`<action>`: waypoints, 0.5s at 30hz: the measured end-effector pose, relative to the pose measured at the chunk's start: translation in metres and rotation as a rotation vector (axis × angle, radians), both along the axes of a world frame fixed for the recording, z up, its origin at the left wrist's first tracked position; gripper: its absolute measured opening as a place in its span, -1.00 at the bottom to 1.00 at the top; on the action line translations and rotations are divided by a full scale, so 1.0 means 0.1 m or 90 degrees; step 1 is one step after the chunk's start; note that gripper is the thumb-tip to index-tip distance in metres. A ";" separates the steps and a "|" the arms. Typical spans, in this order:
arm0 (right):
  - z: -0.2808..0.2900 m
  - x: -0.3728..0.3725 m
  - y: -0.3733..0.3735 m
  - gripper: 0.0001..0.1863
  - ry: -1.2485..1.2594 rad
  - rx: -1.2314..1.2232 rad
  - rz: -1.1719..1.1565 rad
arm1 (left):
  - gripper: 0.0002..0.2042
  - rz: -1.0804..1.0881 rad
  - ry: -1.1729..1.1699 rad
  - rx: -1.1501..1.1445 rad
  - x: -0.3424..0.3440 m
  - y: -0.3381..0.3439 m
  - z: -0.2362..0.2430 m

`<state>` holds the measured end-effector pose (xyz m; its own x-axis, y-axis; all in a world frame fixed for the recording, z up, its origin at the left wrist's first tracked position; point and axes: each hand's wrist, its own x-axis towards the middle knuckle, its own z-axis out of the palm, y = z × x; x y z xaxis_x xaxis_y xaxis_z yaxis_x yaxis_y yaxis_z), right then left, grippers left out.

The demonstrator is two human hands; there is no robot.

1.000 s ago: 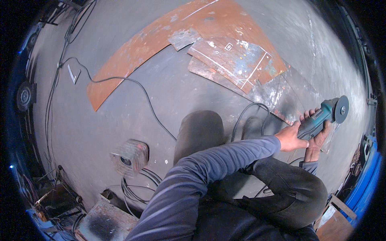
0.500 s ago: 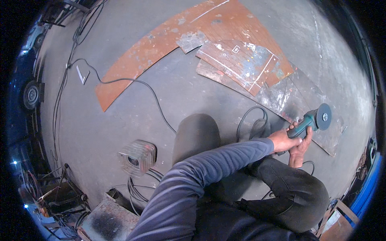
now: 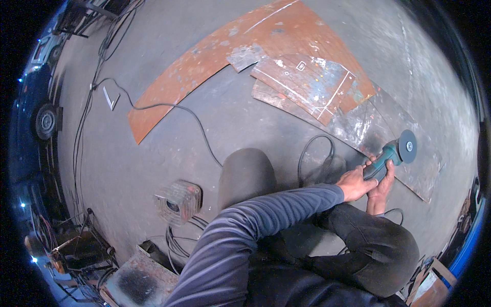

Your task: The person uses an angle grinder to cut a large sheet of rusty metal on the floor. They follow marked lines, reposition the sheet, and remove cut pieces as they progress.

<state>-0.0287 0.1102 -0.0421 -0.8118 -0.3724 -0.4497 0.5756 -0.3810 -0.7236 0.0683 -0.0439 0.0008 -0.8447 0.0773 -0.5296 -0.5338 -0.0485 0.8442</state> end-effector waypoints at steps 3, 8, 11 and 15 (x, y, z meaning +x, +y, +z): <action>0.01 0.02 0.04 -0.49 -0.018 -0.048 0.003 | -0.08 0.004 0.020 -0.030 -0.01 0.06 -0.03; 0.21 0.16 -0.27 -0.48 -0.066 -0.040 -0.073 | -0.07 -0.045 0.005 -0.040 -0.01 -0.03 -0.04; 0.08 0.08 -0.04 -0.45 -0.048 -0.048 -0.069 | -0.08 -0.061 0.038 -0.040 -0.06 0.00 0.01; -0.03 -0.12 0.23 -0.40 -0.021 -0.185 0.000 | -0.16 -0.226 0.114 -0.037 -0.11 -0.21 -0.18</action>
<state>-0.0408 0.1334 -0.0450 -0.7983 -0.4897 -0.3506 0.5974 -0.5694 -0.5647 0.0572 -0.0652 -0.0167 -0.8506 0.3550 -0.3879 -0.3522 0.1632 0.9216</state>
